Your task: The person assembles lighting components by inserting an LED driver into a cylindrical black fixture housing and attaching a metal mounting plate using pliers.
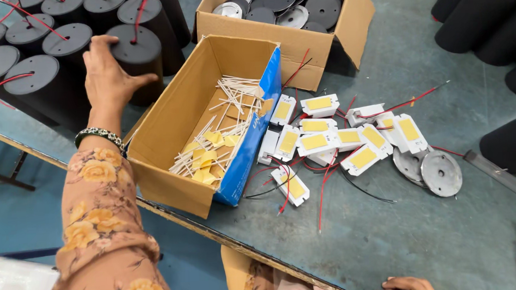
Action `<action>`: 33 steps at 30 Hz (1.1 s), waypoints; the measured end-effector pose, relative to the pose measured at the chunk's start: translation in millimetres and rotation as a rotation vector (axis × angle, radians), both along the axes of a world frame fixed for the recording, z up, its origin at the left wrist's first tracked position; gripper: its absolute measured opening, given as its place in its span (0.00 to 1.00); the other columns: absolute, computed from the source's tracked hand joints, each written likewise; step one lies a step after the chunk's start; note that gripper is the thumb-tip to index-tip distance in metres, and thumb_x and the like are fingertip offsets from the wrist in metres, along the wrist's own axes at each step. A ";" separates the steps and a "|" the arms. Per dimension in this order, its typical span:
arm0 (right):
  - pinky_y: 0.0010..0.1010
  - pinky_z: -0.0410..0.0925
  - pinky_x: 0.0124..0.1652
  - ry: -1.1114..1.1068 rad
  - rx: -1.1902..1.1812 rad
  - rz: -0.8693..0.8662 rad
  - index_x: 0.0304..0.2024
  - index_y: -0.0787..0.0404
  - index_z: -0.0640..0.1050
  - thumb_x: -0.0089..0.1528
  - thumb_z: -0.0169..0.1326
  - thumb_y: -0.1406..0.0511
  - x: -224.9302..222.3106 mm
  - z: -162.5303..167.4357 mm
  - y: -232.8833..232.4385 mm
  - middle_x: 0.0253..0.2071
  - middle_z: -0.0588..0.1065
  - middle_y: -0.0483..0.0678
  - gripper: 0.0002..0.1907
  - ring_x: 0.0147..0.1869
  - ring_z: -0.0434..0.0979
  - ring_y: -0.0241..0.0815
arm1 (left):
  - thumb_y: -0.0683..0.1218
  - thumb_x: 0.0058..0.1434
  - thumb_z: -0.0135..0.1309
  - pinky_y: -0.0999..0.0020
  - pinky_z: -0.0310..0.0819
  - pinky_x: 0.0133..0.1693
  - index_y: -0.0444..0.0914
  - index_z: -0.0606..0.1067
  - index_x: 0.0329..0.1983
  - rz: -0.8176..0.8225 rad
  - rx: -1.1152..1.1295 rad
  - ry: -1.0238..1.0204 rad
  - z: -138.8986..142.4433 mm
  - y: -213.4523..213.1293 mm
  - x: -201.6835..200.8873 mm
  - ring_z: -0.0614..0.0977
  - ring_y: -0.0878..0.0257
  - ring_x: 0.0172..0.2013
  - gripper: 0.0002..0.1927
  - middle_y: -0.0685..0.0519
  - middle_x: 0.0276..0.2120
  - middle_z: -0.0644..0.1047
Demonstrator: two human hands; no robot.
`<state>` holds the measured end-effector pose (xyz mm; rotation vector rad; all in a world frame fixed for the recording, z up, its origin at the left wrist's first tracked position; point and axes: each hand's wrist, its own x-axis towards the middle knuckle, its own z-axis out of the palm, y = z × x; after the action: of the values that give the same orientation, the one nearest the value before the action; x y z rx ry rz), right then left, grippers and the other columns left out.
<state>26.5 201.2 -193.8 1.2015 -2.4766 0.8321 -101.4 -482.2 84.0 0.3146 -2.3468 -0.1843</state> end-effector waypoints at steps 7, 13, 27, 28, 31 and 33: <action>0.29 0.72 0.50 -0.053 0.022 -0.111 0.33 0.44 0.86 0.49 0.58 0.62 22.4 15.5 -3.0 0.39 0.81 0.34 0.10 0.49 0.81 0.35 | 0.57 0.45 0.78 0.52 0.77 0.43 0.35 0.62 0.59 0.208 -0.132 -0.096 -4.8 -22.2 -3.6 0.73 0.44 0.55 0.47 0.43 0.60 0.65; 0.29 0.72 0.51 -0.013 0.009 -0.080 0.33 0.45 0.87 0.51 0.58 0.61 18.6 -3.3 6.7 0.40 0.81 0.34 0.10 0.49 0.81 0.34 | 0.67 0.37 0.72 0.54 0.70 0.48 0.42 0.69 0.60 0.366 -0.651 -0.316 -2.7 -14.8 -12.6 0.70 0.49 0.57 0.50 0.46 0.65 0.64; 0.31 0.72 0.50 -0.061 0.077 -0.023 0.33 0.48 0.86 0.48 0.62 0.59 -7.9 1.9 -2.7 0.39 0.80 0.38 0.11 0.48 0.81 0.38 | 0.56 0.69 0.40 0.51 0.30 0.73 0.63 0.63 0.69 -0.061 -1.293 -1.129 -29.6 -23.4 -20.8 0.41 0.60 0.77 0.24 0.69 0.76 0.50; 0.31 0.72 0.50 -0.061 0.076 -0.023 0.33 0.48 0.86 0.48 0.62 0.59 -8.0 0.2 -2.7 0.39 0.80 0.38 0.11 0.48 0.81 0.38 | 0.57 0.69 0.39 0.51 0.29 0.73 0.63 0.64 0.70 -0.026 -1.282 -1.146 -31.6 -21.2 -23.6 0.41 0.61 0.77 0.24 0.69 0.76 0.50; 0.31 0.72 0.50 -0.055 0.066 -0.024 0.33 0.49 0.85 0.47 0.63 0.58 -5.3 -12.7 1.4 0.38 0.80 0.39 0.12 0.48 0.81 0.39 | 0.57 0.72 0.36 0.50 0.23 0.72 0.63 0.61 0.71 0.100 -1.184 -1.248 -31.0 -13.5 -31.4 0.38 0.62 0.77 0.24 0.70 0.77 0.47; 0.32 0.72 0.50 -0.040 0.049 -0.025 0.33 0.50 0.85 0.47 0.63 0.58 2.0 -15.5 6.7 0.38 0.80 0.40 0.12 0.48 0.81 0.40 | 0.57 0.73 0.37 0.51 0.26 0.71 0.59 0.63 0.71 0.119 -1.073 -1.235 -25.7 -5.6 -39.7 0.42 0.62 0.76 0.23 0.68 0.74 0.53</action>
<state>28.5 208.0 -209.3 1.1788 -2.5528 0.8005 -141.1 -487.8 58.3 -0.0241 -3.0755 1.7074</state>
